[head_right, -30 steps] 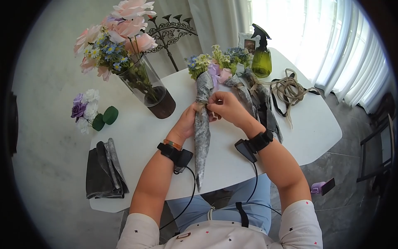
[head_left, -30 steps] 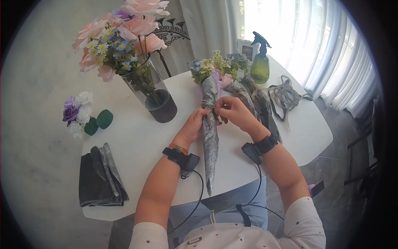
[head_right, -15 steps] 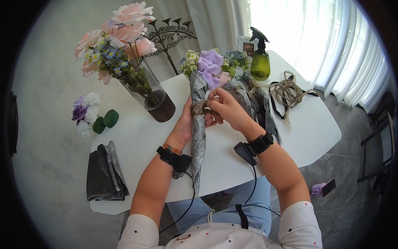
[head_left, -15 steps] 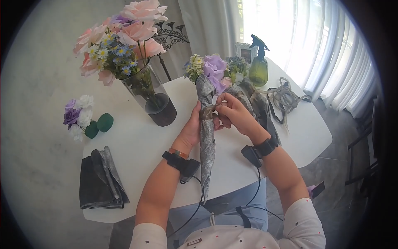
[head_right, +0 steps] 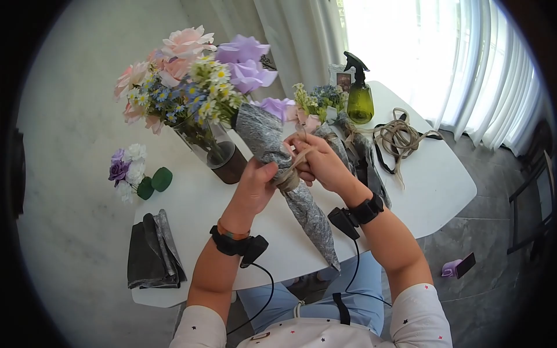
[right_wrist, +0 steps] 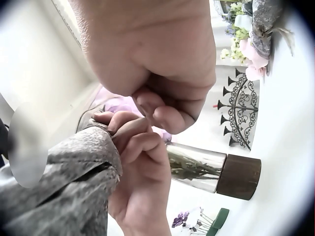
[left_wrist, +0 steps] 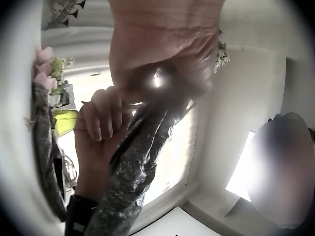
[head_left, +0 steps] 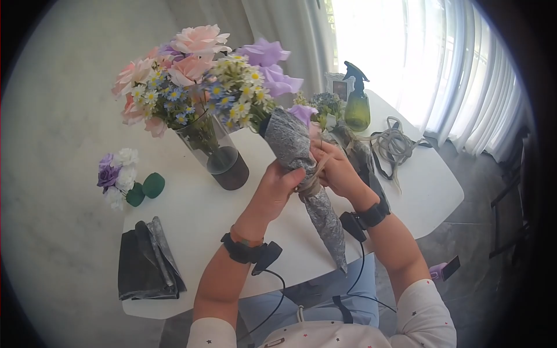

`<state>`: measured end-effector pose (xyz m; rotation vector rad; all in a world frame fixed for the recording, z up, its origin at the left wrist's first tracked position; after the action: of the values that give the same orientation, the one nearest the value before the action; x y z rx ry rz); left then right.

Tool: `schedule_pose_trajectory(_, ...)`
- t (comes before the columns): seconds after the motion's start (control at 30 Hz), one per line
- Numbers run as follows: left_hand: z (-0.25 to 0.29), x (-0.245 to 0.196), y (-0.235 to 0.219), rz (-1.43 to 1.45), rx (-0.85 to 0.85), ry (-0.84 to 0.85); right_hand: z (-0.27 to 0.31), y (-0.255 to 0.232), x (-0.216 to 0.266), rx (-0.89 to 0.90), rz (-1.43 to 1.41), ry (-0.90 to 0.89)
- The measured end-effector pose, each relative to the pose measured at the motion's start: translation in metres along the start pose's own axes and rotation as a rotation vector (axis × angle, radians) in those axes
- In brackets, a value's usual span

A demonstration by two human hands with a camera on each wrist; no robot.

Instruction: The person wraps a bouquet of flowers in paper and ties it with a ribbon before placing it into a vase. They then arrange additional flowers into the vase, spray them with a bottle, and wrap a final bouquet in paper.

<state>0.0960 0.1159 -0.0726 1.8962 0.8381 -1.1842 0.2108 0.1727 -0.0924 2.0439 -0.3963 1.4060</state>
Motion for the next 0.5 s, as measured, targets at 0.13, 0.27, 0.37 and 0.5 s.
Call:
schedule_pose_trajectory(0.13,0.015,-0.042,0.008,0.09,-0.14,0.165,0.006,0.019,0.006,0.161,0.224,-0.07)
schedule_pose_trajectory(0.27,0.02,-0.069,0.023,0.104,0.047,0.344,0.022,0.05,0.032,0.185,-0.089,-0.028)
schedule_pose_trajectory(0.37,0.026,-0.084,0.034,-0.041,0.026,0.465,0.022,0.052,0.031,0.548,-0.159,-0.25)
schedule_pose_trajectory(0.5,0.037,-0.097,0.026,-0.017,-0.133,0.594,0.024,0.056,0.019,0.299,-0.045,-0.205)
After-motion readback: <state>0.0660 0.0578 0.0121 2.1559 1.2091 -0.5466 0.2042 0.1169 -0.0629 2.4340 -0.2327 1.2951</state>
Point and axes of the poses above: each hand's wrist, its own z-axis away from the middle knuckle, its own y-axis out of the palm, x = y × z, the point moved 5 cm from there along -z, towards the middle knuckle, and after that the axes turned 9 degrees about x, right-handed, at the moved point
